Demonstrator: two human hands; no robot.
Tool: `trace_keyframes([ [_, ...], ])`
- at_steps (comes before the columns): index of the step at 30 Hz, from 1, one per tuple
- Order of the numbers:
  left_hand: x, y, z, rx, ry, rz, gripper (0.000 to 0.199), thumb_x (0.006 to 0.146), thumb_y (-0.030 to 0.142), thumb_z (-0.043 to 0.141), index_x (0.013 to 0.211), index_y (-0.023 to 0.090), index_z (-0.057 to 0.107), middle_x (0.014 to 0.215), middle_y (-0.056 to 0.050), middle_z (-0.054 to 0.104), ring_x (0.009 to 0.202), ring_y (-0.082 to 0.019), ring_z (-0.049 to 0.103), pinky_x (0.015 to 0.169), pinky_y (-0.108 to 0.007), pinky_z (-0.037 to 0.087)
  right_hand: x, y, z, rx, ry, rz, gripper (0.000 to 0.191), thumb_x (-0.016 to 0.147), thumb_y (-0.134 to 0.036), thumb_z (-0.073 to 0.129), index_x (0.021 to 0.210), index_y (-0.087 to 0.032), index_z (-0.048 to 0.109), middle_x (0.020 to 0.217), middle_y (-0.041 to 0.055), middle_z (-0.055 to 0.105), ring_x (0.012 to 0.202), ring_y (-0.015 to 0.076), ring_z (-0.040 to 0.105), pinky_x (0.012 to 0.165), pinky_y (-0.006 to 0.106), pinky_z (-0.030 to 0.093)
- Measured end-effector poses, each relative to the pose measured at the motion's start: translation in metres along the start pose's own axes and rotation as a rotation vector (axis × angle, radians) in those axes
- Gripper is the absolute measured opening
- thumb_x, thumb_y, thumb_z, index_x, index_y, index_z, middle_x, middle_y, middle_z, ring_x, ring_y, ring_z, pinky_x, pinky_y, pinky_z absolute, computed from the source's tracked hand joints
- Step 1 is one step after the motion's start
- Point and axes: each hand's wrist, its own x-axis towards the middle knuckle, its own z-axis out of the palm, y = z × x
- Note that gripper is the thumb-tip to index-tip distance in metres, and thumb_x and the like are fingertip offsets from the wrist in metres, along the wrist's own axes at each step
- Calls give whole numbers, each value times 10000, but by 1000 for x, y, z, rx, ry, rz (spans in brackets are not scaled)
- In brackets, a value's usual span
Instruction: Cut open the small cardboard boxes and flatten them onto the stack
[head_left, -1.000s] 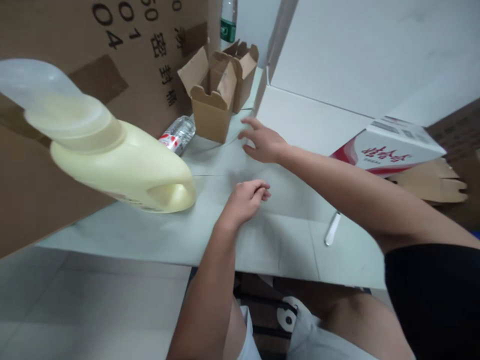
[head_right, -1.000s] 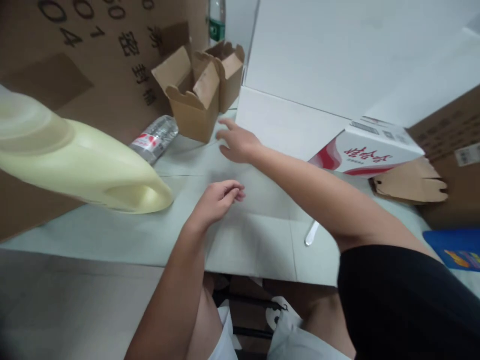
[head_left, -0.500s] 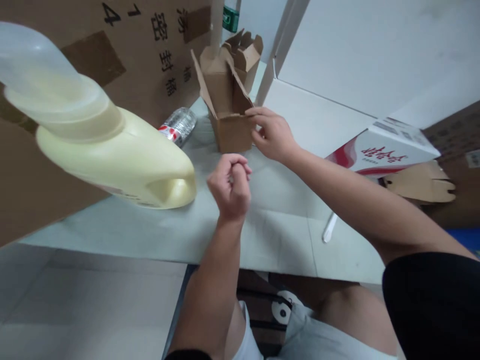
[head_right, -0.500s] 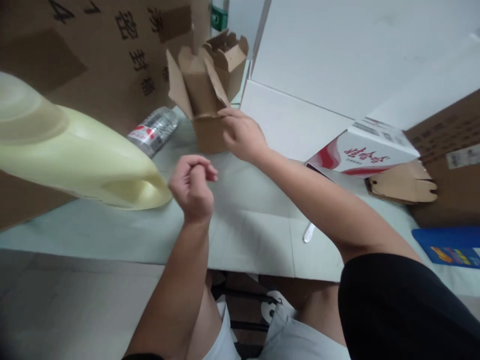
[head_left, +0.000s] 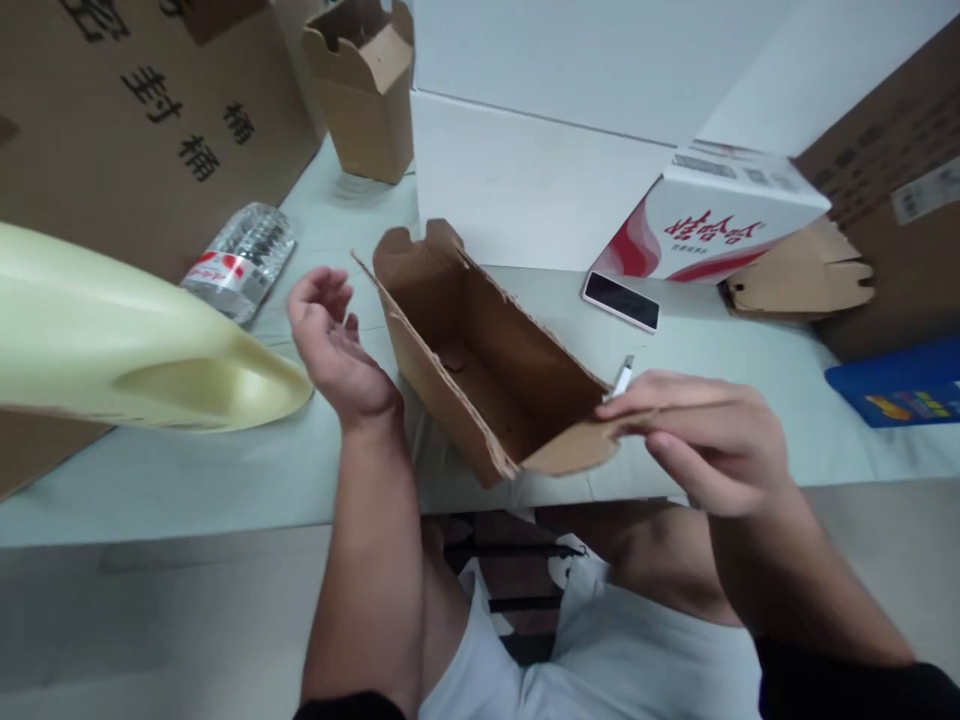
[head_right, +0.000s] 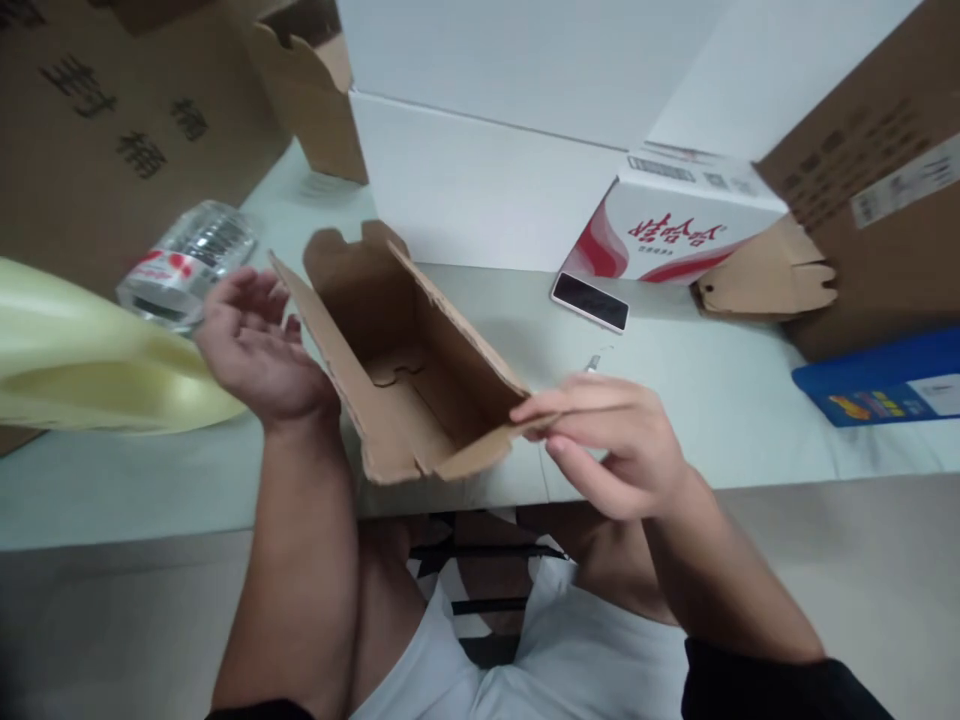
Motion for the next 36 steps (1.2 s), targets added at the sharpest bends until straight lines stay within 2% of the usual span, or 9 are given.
trace_keyframes([
  [4, -10, -2, 14, -109, -291, -22, 403, 934, 442, 454, 964, 136, 713, 939, -94, 736, 937, -229, 674, 905, -370, 518, -40, -2, -3, -43, 53, 70, 219, 864, -42, 587, 829, -197, 737, 1072, 128, 846, 733, 194, 790, 657, 339, 663],
  [8, -18, -4, 23, -76, -231, 52, 401, 954, 320, 400, 850, 113, 726, 797, -78, 720, 801, -201, 658, 779, -344, 516, -57, 11, 9, -118, 159, 205, 177, 900, -93, 608, 921, -212, 738, 1194, 134, 810, 963, 229, 810, 780, 347, 670],
  [13, -20, -8, 27, -71, -285, 126, 512, 970, 388, 294, 737, 146, 680, 806, -115, 705, 866, -234, 678, 880, -402, 532, -66, 32, 37, -111, 350, 337, 73, 959, -261, 632, 1005, -254, 688, 1420, 117, 708, 1306, 317, 701, 935, 446, 645],
  [17, -21, -13, 27, 47, -276, 255, 402, 941, 357, 351, 725, 184, 642, 743, -65, 653, 824, -203, 672, 891, -379, 526, -71, 41, 55, -92, 312, 352, 275, 984, -271, 604, 1251, -278, 671, 1574, 132, 586, 1131, 270, 750, 859, 423, 642],
  [20, -20, -17, 26, 66, -284, 295, 271, 893, 358, 488, 724, 193, 621, 734, -49, 664, 804, -194, 669, 883, -364, 523, -73, 42, 61, -121, 287, 294, 356, 974, -219, 587, 1313, -282, 675, 1458, 132, 615, 1095, 251, 724, 821, 399, 625],
  [25, -15, -28, 21, 34, -315, 307, 226, 775, 294, 692, 933, 150, 619, 744, -2, 650, 725, -148, 596, 811, -304, 477, -73, 43, 67, -256, 476, 297, 322, 918, -237, 632, 1214, -304, 739, 1321, 101, 513, 1232, 290, 603, 922, 446, 590],
  [29, -6, -42, 10, 100, -399, 378, 485, 748, 364, 799, 1142, 157, 606, 921, -15, 658, 816, -150, 607, 819, -307, 477, -74, 47, 75, -7, 427, 256, 239, 912, -259, 624, 1145, -302, 655, 1519, 76, 554, 1412, 329, 580, 1130, 566, 530],
  [33, 0, -49, 0, 212, -454, 490, 582, 782, 544, 820, 1243, 244, 627, 1235, -62, 623, 1128, -224, 624, 933, -375, 518, -76, 50, 82, 188, 480, 163, 318, 896, -280, 643, 1177, -340, 509, 1385, 30, 735, 1424, 301, 620, 1141, 611, 533],
  [36, -4, -41, 0, 347, -514, 462, 454, 852, 558, 780, 1230, 333, 668, 1314, -47, 596, 1229, -261, 605, 1039, -434, 531, -76, 49, 81, 146, 438, 186, 314, 912, -324, 631, 1221, -325, 570, 1284, 46, 786, 1399, 312, 642, 1131, 604, 543],
])
